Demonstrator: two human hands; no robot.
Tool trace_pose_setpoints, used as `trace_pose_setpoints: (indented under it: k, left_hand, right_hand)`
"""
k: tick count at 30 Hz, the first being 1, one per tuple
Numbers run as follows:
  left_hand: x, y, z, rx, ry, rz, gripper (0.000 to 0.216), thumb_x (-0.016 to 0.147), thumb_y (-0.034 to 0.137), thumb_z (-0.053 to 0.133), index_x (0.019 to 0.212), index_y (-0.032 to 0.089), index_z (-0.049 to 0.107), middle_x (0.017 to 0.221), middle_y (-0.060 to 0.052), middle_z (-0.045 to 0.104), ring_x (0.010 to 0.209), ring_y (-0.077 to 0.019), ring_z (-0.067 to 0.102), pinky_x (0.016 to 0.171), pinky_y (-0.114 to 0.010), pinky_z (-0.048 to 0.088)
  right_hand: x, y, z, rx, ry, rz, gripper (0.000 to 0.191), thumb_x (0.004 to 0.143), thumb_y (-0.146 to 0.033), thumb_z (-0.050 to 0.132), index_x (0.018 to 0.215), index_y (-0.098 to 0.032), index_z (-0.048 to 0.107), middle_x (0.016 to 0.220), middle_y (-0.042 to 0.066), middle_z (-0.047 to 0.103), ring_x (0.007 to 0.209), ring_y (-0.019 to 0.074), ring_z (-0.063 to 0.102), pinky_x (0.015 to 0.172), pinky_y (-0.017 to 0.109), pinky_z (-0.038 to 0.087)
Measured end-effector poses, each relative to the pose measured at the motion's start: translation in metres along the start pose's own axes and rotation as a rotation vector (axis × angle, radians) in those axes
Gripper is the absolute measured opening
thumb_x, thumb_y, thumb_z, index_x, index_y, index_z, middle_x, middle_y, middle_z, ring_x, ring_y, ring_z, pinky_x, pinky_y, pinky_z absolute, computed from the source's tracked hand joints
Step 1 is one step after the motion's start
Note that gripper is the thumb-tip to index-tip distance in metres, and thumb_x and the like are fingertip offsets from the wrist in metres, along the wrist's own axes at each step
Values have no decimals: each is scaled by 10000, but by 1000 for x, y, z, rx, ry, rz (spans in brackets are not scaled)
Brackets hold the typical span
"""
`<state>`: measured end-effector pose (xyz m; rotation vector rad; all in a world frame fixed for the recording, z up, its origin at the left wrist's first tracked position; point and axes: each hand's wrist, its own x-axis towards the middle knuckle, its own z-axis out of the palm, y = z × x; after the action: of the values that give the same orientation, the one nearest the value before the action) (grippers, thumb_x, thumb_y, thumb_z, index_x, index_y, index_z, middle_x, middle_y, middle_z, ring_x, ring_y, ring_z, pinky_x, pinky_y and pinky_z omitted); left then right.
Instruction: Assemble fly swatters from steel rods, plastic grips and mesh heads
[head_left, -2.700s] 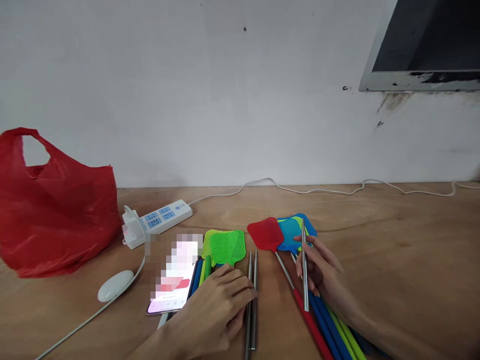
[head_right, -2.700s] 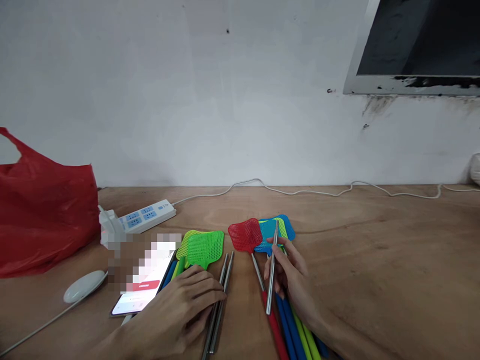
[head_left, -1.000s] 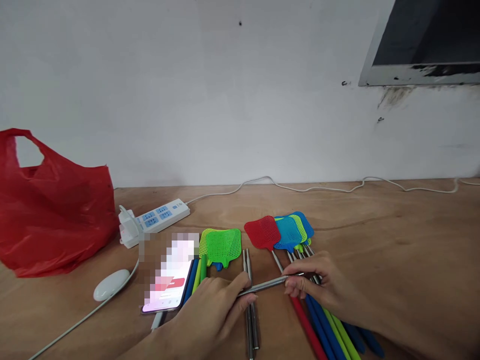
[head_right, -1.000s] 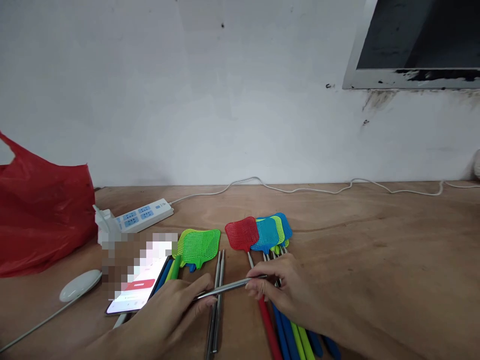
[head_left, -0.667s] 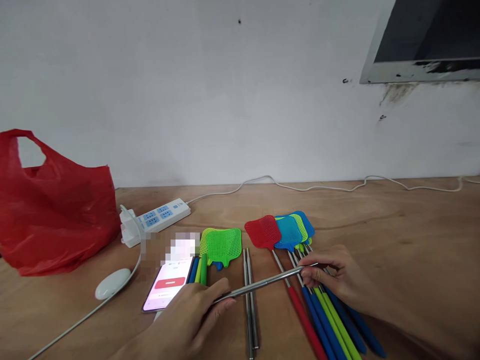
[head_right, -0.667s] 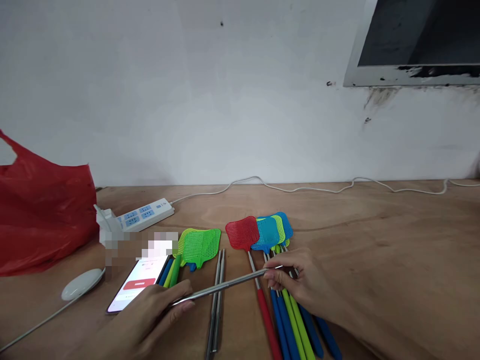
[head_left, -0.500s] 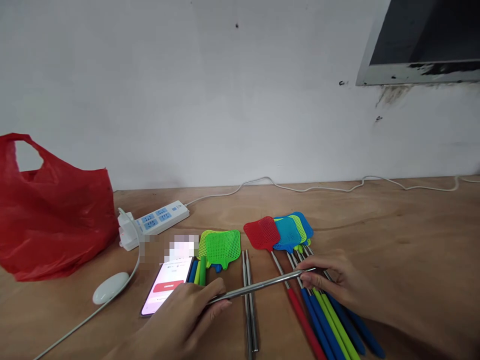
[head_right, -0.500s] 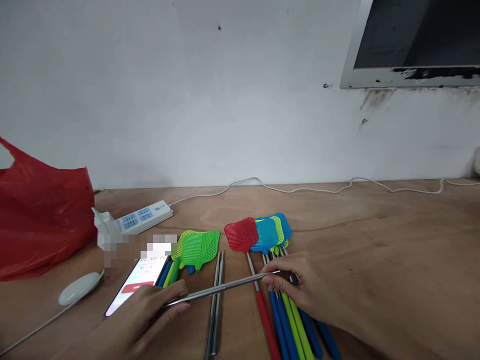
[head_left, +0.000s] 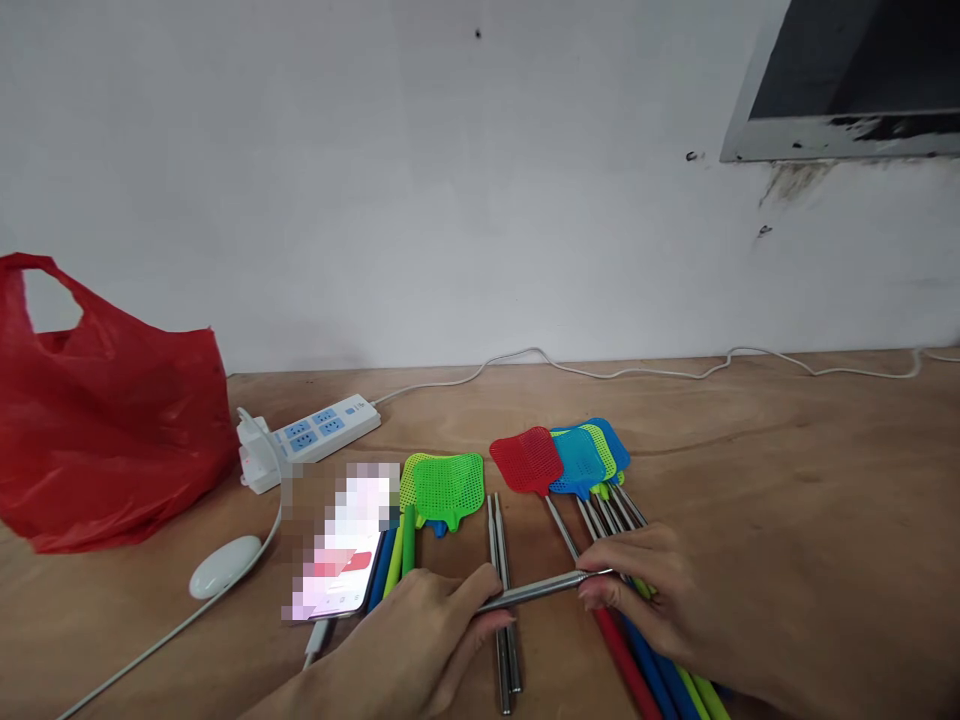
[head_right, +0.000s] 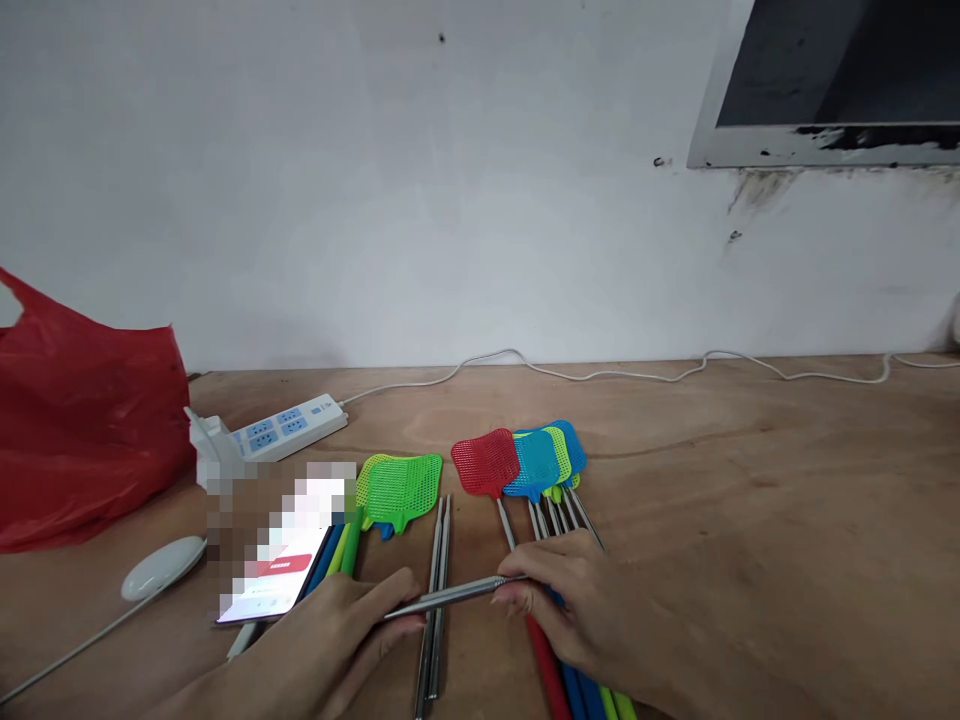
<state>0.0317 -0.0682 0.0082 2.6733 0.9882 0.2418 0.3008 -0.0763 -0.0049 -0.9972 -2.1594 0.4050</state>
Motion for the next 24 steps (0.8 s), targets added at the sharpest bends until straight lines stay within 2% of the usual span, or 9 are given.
trace_pose_setpoints:
  k: [3, 8, 10, 14, 16, 21, 24]
  left_hand:
    - [-1, 1, -4, -27, 7, -23, 322, 1087, 372, 247, 939, 238, 500, 755, -5, 658, 620, -207, 624, 557, -290, 361]
    - [-6, 1, -10, -99, 21, -50, 321, 1083, 337, 289, 872, 236, 508, 753, 18, 632, 647, -174, 621, 589, -269, 378]
    - [-9, -1, -8, -94, 42, -48, 339, 1086, 348, 271, 869, 238, 506, 741, 18, 631, 633, -175, 617, 577, -267, 380]
    - [-10, -6, 0, -29, 80, -19, 397, 1093, 410, 186, 900, 247, 492, 731, 8, 646, 607, -191, 621, 547, -276, 375]
    - [-8, -7, 4, 16, 100, 2, 430, 1094, 420, 133, 905, 249, 479, 713, 4, 649, 589, -197, 623, 537, -284, 363]
    - [-3, -2, 10, 61, 125, 55, 441, 1091, 412, 101, 864, 253, 445, 632, 14, 623, 502, -193, 574, 489, -296, 311]
    - [-2, 5, 7, 16, 99, 28, 394, 1091, 390, 169, 859, 249, 456, 653, 11, 628, 523, -190, 579, 499, -286, 326]
  right_hand:
    - [4, 1, -2, 90, -51, 113, 152, 916, -320, 646, 809, -290, 751, 658, -20, 738, 627, 176, 680, 648, 279, 488]
    - [12, 13, -5, 503, -18, 349, 274, 891, -450, 647, 758, -232, 745, 599, 15, 710, 515, 173, 644, 501, 268, 511]
    - [13, 17, -8, 503, -1, 355, 269, 861, -457, 684, 729, -230, 740, 579, 13, 703, 500, 173, 633, 490, 269, 503]
    - [10, 18, -15, 240, 7, 234, 226, 826, -406, 741, 653, -261, 738, 519, -11, 674, 505, 167, 609, 545, 275, 472]
    - [7, 16, -17, 190, 19, 186, 224, 847, -399, 722, 665, -272, 754, 513, -14, 673, 492, 165, 607, 554, 281, 462]
    - [4, 11, -20, 250, 11, 235, 227, 856, -377, 716, 664, -260, 748, 523, -13, 685, 474, 164, 629, 572, 292, 492]
    - [9, 10, -17, 444, 21, 337, 249, 846, -408, 716, 667, -236, 722, 542, 0, 692, 480, 169, 639, 515, 279, 510]
